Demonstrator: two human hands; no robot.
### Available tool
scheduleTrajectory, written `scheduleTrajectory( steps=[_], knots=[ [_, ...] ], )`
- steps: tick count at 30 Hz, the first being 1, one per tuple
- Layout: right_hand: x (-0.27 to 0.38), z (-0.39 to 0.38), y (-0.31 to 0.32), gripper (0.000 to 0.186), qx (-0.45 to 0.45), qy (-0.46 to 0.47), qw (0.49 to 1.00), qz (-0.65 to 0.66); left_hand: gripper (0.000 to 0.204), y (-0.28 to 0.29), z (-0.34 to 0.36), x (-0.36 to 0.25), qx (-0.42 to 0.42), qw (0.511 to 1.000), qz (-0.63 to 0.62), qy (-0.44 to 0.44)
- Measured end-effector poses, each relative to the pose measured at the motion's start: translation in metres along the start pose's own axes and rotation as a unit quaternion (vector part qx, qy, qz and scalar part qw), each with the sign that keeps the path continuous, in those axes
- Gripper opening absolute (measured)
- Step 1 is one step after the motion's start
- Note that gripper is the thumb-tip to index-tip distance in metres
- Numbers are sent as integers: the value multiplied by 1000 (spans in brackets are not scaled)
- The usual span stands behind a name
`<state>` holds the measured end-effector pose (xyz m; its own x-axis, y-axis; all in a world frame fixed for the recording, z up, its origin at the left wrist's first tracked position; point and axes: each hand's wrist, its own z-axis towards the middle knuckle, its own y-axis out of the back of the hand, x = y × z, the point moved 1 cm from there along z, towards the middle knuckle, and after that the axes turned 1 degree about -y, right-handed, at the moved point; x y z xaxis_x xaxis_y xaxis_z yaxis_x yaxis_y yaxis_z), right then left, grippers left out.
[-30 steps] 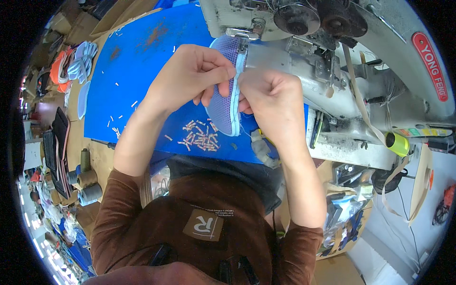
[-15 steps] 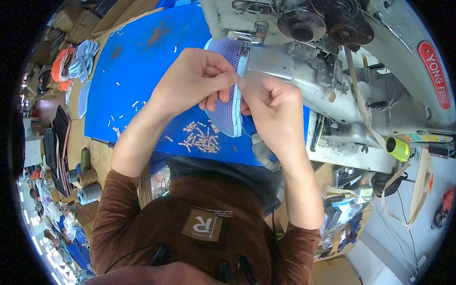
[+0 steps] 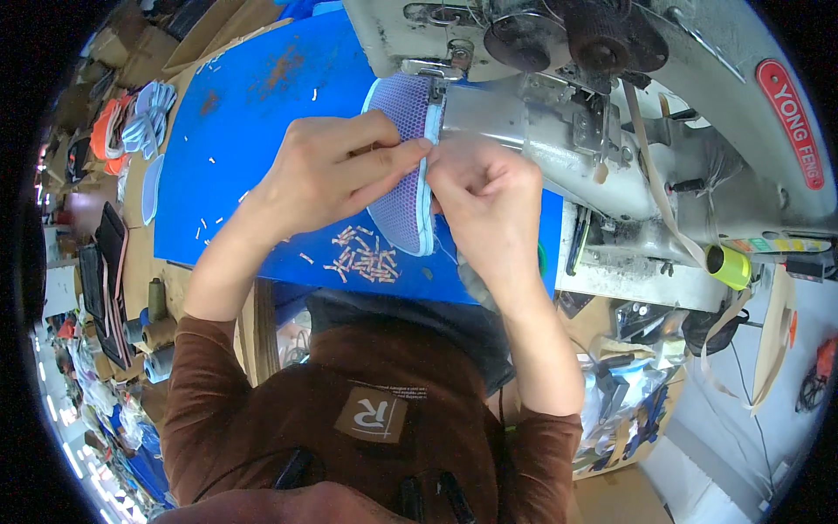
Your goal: Attaching a blue binding tape to a mesh fabric component using an industrial sewing machine.
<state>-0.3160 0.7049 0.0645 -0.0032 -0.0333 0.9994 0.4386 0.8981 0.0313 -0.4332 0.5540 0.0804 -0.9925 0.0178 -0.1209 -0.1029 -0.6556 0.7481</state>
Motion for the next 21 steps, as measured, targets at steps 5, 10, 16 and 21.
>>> scheduleTrajectory(
  steps=[5, 10, 16, 21],
  knots=[
    [-15, -15, -7, 18, 23, -5, 995, 93, 22, 5, 3, -4, 51, 995, 69, -58],
    [-12, -26, -14, 19, 20, -36, 988, 148, 26, 9, 3, -10, 71, 994, 75, -40],
    [-14, -20, -14, 18, 6, -33, 985, 169, 33, 9, 8, -8, 95, 992, 77, -30],
    [-7, -14, -15, 14, -21, -44, 987, 152, 35, 8, 11, -1, 74, 995, 63, -24]
  ],
)
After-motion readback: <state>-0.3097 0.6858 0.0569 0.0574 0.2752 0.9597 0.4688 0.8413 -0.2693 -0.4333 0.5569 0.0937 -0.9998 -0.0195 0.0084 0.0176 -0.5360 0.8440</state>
